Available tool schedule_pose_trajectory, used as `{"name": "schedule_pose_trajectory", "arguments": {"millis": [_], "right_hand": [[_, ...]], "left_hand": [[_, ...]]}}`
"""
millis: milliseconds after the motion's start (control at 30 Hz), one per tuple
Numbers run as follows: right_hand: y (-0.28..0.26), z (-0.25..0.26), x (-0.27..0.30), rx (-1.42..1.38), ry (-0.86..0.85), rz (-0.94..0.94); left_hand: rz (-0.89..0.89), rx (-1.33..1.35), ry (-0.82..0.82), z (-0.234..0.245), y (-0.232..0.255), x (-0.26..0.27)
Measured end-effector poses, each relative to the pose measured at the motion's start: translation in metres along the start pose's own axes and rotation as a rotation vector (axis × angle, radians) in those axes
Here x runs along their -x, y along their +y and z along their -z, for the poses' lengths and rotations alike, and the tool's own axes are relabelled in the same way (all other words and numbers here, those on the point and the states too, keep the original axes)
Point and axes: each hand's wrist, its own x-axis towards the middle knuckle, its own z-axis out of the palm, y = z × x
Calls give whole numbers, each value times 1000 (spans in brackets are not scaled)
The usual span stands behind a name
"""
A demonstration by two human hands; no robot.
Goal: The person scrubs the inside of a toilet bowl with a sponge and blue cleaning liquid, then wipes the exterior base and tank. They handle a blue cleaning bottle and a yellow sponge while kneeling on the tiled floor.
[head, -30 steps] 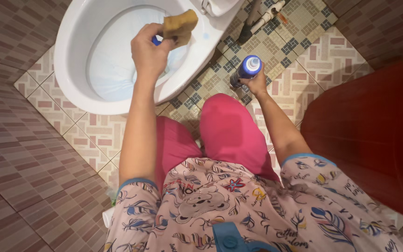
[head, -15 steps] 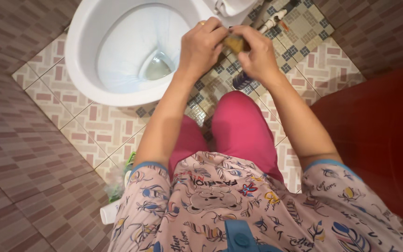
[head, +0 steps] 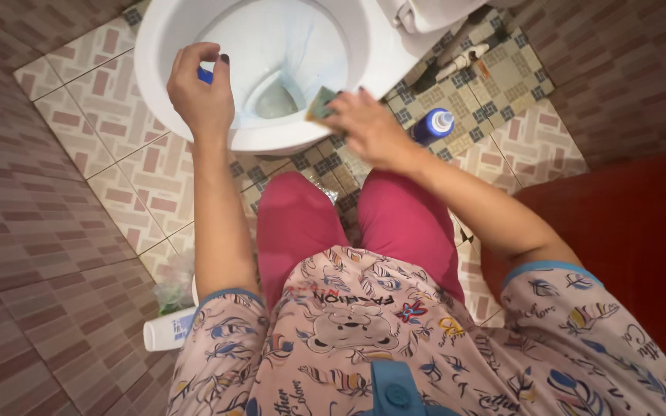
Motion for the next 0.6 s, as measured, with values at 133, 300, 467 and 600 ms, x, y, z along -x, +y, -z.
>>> {"name": "schedule_pose_trajectory", "arguments": {"millis": [133,300,467,600], "right_hand": [[72,32,13,-39,228,-428],[-9,-19,5,-140,140,-66],[-95,-68,-97,-177,-50,162],[-91,-59,-103,-292,-122,265]], "left_hand": [[-50,-33,24,17,-22,7],[-23,8,168,37,-38,5],[-16,65,270,50,-43,-4],[18,97,302,55,-46,-6]]}}
